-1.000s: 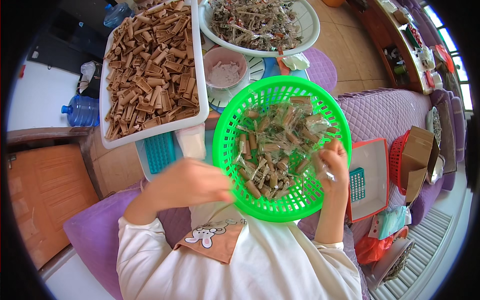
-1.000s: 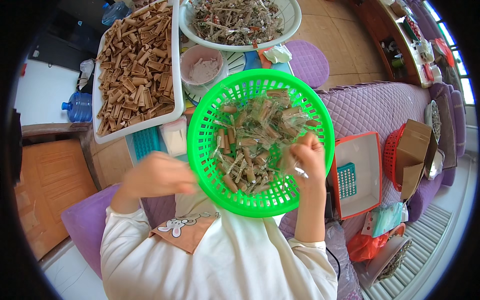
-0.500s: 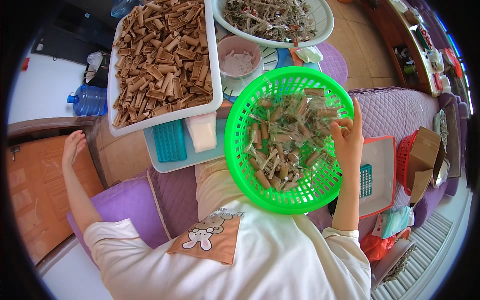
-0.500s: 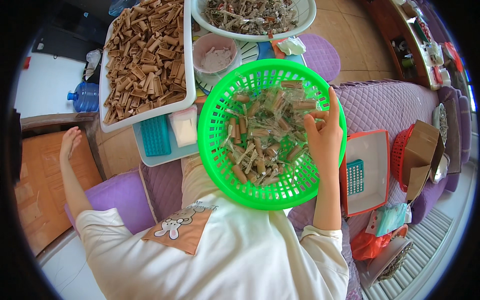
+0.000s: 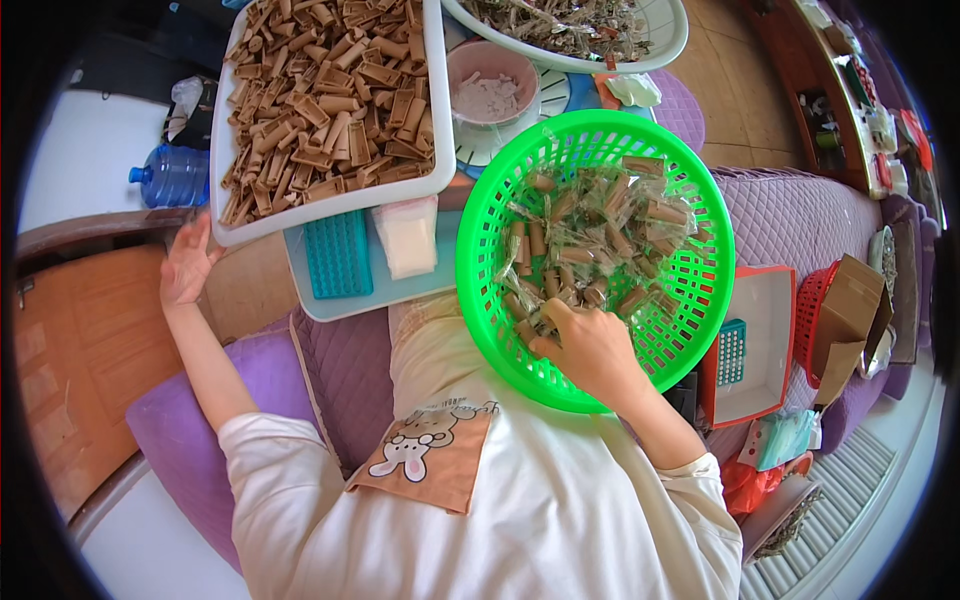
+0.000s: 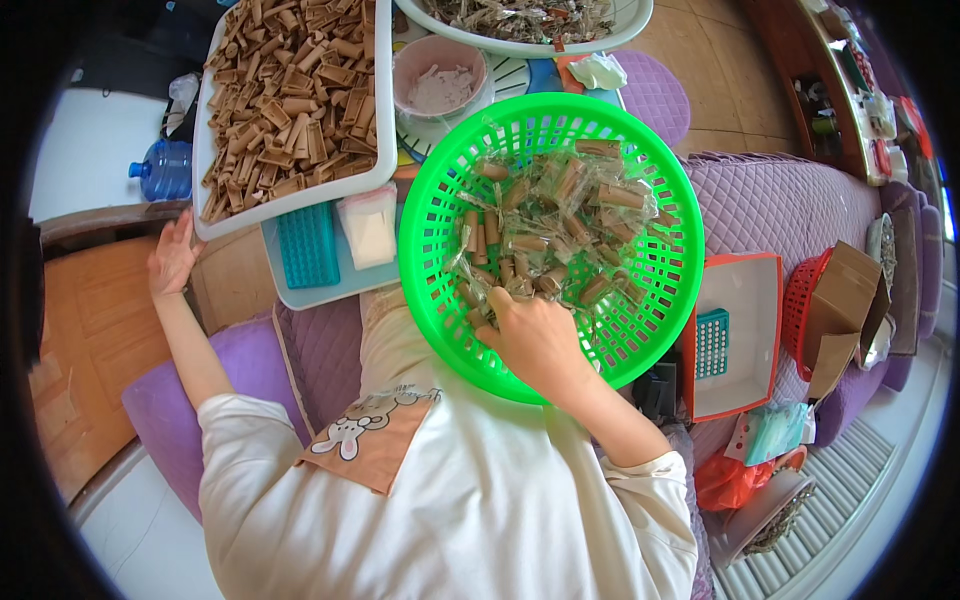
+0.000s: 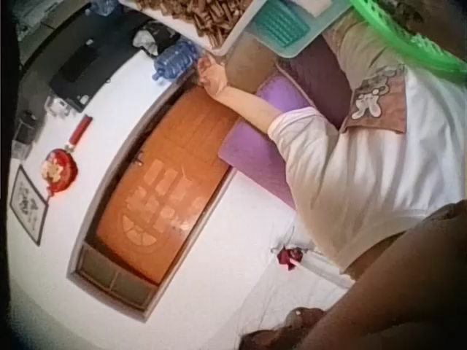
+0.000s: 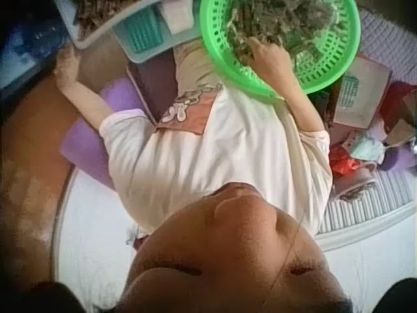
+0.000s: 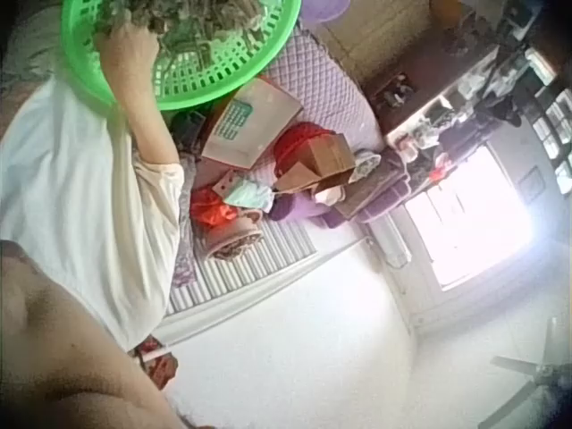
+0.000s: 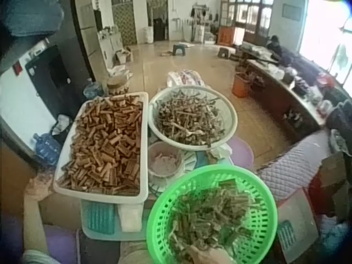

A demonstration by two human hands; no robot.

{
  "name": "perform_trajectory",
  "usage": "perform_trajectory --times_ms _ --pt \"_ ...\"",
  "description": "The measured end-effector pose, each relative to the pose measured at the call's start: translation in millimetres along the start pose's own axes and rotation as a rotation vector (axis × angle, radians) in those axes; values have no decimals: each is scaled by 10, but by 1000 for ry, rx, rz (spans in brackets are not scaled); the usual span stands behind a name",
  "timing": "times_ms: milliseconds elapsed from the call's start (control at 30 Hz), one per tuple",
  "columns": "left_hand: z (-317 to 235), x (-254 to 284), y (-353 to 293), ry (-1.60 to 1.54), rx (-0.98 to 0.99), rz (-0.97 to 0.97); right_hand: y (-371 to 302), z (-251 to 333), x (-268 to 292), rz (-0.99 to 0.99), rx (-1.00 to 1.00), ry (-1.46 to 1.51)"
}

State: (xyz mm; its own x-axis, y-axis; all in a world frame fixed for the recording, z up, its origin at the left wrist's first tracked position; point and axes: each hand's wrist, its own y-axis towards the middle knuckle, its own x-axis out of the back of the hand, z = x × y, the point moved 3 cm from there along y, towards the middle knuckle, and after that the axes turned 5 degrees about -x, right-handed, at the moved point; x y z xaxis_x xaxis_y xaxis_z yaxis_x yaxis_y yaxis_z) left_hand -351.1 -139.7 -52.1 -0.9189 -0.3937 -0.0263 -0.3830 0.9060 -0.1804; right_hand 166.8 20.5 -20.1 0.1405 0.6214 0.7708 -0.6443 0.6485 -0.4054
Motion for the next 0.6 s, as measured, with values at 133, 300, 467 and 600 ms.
perform_trajectory --times_ms 133,300,467,600 --pt "401 731 -231 532 314 -448 2 57 -139 66 -29 -111" --pt "313 708 -443 836 57 -615 -26 87 -324 -112 119 -162" --pt "-333 -181 -447 936 -371 -880 -129 80 -166 -46 31 47" --pt "-756 -1522 -517 970 -739 -927 -123 -130 40 86 -90 943"
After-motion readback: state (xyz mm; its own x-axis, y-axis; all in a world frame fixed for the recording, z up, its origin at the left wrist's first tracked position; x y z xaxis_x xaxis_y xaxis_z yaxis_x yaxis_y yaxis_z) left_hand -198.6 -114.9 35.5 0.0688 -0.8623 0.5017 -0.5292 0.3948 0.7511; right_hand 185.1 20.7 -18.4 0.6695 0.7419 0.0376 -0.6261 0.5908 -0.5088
